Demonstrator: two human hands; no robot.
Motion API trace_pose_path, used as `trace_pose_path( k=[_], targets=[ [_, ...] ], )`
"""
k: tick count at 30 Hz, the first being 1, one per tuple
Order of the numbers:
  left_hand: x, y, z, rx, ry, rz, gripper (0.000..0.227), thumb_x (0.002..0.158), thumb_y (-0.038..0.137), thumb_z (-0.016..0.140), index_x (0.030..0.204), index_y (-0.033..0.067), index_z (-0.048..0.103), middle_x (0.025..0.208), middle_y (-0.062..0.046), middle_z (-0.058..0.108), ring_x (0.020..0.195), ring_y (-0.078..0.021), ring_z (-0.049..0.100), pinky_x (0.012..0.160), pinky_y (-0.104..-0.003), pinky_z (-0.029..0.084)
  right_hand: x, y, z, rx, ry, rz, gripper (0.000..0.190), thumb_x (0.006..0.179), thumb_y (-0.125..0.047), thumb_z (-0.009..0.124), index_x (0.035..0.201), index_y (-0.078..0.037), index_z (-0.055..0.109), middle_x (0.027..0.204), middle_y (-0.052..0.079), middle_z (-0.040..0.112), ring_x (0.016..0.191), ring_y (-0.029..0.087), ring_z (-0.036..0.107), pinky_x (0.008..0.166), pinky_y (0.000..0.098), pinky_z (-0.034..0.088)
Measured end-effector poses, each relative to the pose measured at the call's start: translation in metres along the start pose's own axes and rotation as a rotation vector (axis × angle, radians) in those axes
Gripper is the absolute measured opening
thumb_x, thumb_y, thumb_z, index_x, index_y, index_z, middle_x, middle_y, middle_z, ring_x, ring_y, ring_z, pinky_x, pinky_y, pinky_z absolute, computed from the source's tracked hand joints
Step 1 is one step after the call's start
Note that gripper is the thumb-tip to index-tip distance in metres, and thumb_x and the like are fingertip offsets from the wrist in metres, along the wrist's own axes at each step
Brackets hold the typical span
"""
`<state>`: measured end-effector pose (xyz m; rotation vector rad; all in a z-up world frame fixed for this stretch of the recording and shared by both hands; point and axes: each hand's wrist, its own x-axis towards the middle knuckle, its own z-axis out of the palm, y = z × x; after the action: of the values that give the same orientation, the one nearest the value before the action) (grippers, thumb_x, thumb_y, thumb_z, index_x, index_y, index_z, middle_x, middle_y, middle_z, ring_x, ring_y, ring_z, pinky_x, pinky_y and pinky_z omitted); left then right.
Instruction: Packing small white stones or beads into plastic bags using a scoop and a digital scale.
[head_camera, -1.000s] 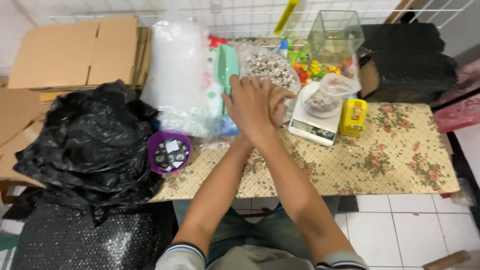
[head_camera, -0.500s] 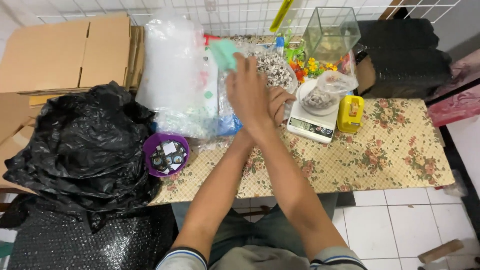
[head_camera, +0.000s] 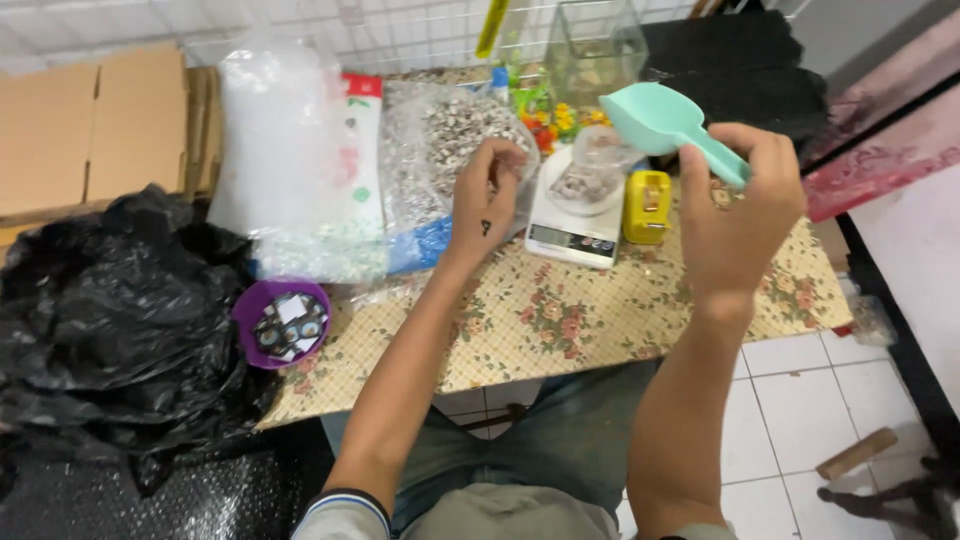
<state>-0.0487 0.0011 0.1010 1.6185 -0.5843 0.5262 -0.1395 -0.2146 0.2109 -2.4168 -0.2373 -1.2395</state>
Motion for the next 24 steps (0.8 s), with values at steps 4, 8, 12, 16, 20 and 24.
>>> trace_pose_path(
  k=[4, 8, 12, 16, 20, 24],
  targets=[
    [0.025, 0.006, 0.028, -0.003, -0.028, -0.121, 0.014, 0.102, 0.018, 0.047, 0.110, 0.0152, 0.058, 0.103, -0.002, 0.067, 0.082, -0.0148, 0.066, 0.072, -0.027, 0.048, 0.001, 0.013, -0.016, -0.001, -0.028, 0.051, 0.018, 0.104, -0.004, 0.083, 0.110, 0.004, 0.068, 0.104, 0.016, 0.071, 0.094, 0.029, 0.066, 0.079, 0.0404, 0.050],
    [0.058, -0.001, 0.057, -0.007, -0.187, -0.212, 0.030, 0.101, 0.035, 0.051, 0.114, 0.0127, 0.065, 0.110, -0.004, 0.071, 0.094, -0.0154, 0.067, 0.076, -0.028, 0.052, 0.002, 0.011, -0.019, 0.045, -0.102, 0.138, 0.021, 0.098, -0.005, 0.085, 0.109, 0.002, 0.068, 0.099, 0.012, 0.071, 0.086, 0.022, 0.066, 0.071, 0.0339, 0.050],
    [0.072, 0.007, 0.060, 0.157, -0.446, -0.352, 0.031, 0.097, 0.034, 0.063, 0.119, 0.0139, 0.073, 0.104, -0.018, 0.073, 0.097, -0.0368, 0.073, 0.092, -0.047, 0.055, 0.007, 0.001, -0.026, 0.259, -0.240, 0.320, 0.028, 0.090, 0.010, 0.074, 0.114, 0.010, 0.060, 0.085, 0.024, 0.067, 0.072, 0.032, 0.067, 0.063, 0.0350, 0.053],
    [0.086, -0.019, 0.069, 0.283, -0.620, -0.388, 0.017, 0.090, 0.030, 0.072, 0.099, 0.0179, 0.081, 0.090, -0.013, 0.073, 0.089, -0.0352, 0.073, 0.084, -0.047, 0.056, 0.004, 0.007, -0.022, 0.243, -0.290, 0.346, 0.033, 0.089, 0.010, 0.075, 0.115, 0.010, 0.054, 0.085, 0.027, 0.066, 0.071, 0.034, 0.070, 0.060, 0.0373, 0.053],
    [0.082, -0.048, 0.085, 0.368, -0.660, -0.171, 0.015, 0.092, 0.021, 0.065, 0.085, 0.0115, 0.074, 0.075, -0.012, 0.071, 0.079, -0.0359, 0.072, 0.078, -0.047, 0.055, -0.001, 0.004, -0.012, 0.250, -0.295, 0.383, 0.034, 0.089, 0.011, 0.073, 0.117, 0.010, 0.053, 0.088, 0.026, 0.067, 0.076, 0.034, 0.070, 0.063, 0.0366, 0.055],
    [0.090, -0.005, 0.073, 0.252, -0.650, -0.215, 0.022, 0.097, 0.022, 0.053, 0.092, 0.0092, 0.070, 0.076, -0.014, 0.069, 0.081, -0.0372, 0.070, 0.079, -0.048, 0.053, -0.008, 0.009, 0.005, 0.278, -0.251, 0.358, 0.037, 0.087, 0.012, 0.072, 0.118, 0.008, 0.054, 0.085, 0.022, 0.066, 0.070, 0.028, 0.067, 0.059, 0.0314, 0.054]
  ],
)
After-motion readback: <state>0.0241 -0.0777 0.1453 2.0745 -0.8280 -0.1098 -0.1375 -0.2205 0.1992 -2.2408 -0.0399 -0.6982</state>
